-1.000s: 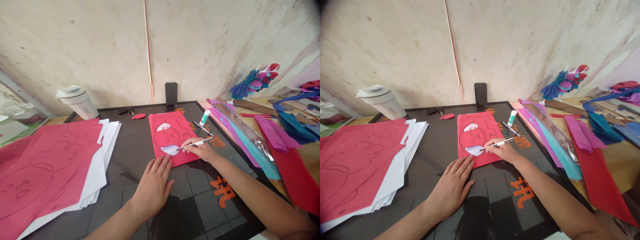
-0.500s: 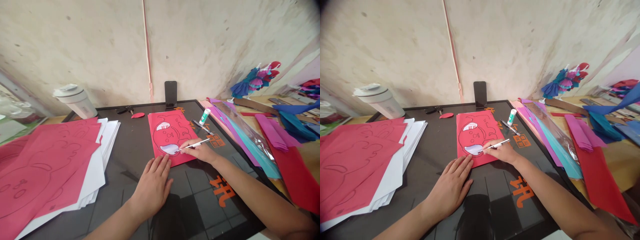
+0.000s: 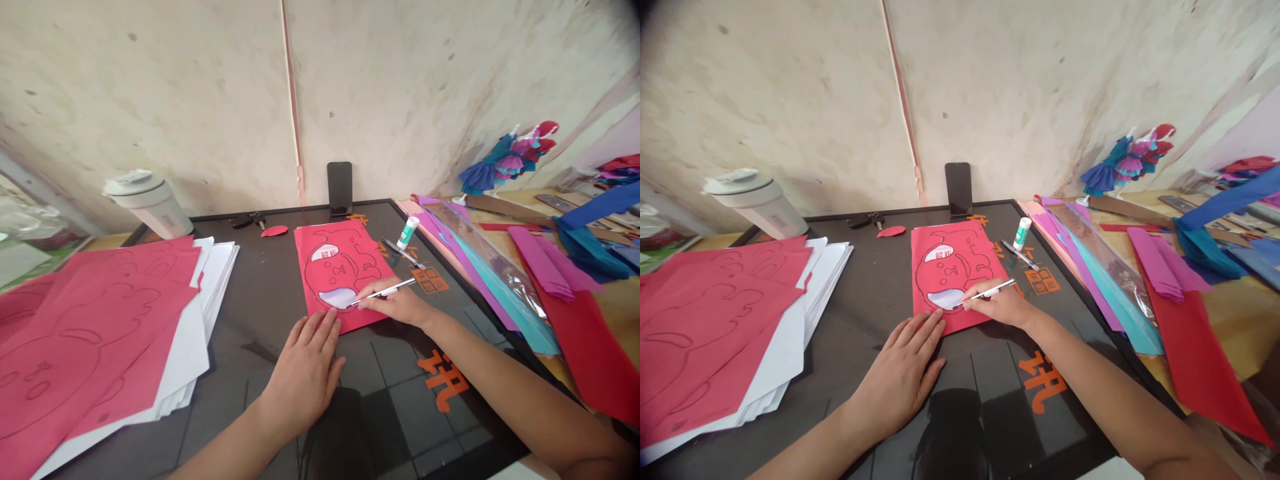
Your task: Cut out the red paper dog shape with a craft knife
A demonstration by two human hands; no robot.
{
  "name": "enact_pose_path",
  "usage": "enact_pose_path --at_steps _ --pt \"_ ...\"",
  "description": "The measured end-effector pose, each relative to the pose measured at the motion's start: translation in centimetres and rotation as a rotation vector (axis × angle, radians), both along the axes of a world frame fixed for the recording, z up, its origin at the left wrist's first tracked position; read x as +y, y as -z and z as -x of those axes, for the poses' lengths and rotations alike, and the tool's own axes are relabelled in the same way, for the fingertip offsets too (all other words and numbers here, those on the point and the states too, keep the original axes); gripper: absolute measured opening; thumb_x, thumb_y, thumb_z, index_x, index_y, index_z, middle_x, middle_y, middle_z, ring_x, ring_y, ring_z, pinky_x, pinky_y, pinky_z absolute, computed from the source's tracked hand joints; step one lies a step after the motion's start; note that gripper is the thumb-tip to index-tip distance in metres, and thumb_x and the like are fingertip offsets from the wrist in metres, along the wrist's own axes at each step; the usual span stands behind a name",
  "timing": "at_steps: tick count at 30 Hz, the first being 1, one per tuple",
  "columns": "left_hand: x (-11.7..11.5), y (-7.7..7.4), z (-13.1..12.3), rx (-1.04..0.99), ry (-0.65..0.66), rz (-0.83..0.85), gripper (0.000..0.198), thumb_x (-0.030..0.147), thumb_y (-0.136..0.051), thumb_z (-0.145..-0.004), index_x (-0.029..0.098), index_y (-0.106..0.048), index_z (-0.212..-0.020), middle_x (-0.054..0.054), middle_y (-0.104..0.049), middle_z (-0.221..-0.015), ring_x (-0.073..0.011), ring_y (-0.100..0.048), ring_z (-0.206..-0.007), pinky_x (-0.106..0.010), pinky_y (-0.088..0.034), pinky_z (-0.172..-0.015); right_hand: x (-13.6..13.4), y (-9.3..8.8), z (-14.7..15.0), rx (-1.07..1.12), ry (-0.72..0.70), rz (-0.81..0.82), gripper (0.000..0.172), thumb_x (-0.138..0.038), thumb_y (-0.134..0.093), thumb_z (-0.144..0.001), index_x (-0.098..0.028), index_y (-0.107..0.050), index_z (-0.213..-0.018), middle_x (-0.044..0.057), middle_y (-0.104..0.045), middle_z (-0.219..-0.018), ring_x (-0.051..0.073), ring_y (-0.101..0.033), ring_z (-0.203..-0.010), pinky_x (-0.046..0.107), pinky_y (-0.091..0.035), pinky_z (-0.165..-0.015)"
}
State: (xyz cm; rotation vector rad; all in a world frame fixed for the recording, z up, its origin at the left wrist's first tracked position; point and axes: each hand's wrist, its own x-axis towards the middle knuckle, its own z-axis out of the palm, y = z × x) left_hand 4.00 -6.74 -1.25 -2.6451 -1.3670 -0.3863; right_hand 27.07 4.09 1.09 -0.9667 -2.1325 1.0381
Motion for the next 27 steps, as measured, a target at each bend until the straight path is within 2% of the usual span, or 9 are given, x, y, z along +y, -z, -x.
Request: enact_pose_path --at_steps 11,20,27 --pt "-0.01 0.10 -0.01 0.016 0.006 -0.014 0.048 0.033 -0.043 -0.098 0.010 -0.051 -0.140 -0.013 -0.047 -0.150 -0.0321 -0.050 -0.129 -0.048 -0.042 -0.105 0.39 -0.33 -0.38 0.032 -0.010 0.045 0.016 -0.032 -0.069 -0.083 -0.018 -0.077 -0.086 0.006 -0.079 -0.086 0.020 -0.073 -0.082 0.031 -0.056 -0.080" --pt "0.07 0.00 -0.02 0.009 0.005 -0.015 0.048 0.033 -0.043 -0.098 0.011 -0.051 -0.140 -0.012 -0.048 -0.149 -0.0316 -0.051 -0.128 -0.047 -0.041 -0.105 0.51 -0.34 -0.47 0.100 0.003 0.110 0.017 -0.032 -0.067 -0.084 -0.018 -0.075 -0.088 0.005 -0.077 -0.083 0.018 -0.072 -0.080 0.031 -0.056 -0.080" --pt "0.07 -0.01 -0.13 0.008 -0.001 0.008 0.047 0.032 -0.042 -0.099 0.010 -0.051 -0.139 -0.013 -0.047 -0.149 -0.0322 -0.049 -0.129 -0.048 -0.040 -0.105 0.26 -0.23 -0.13 0.049 -0.004 0.067 0.016 -0.033 -0.070 -0.082 -0.018 -0.077 -0.086 0.005 -0.078 -0.085 0.019 -0.073 -0.080 0.030 -0.056 -0.077"
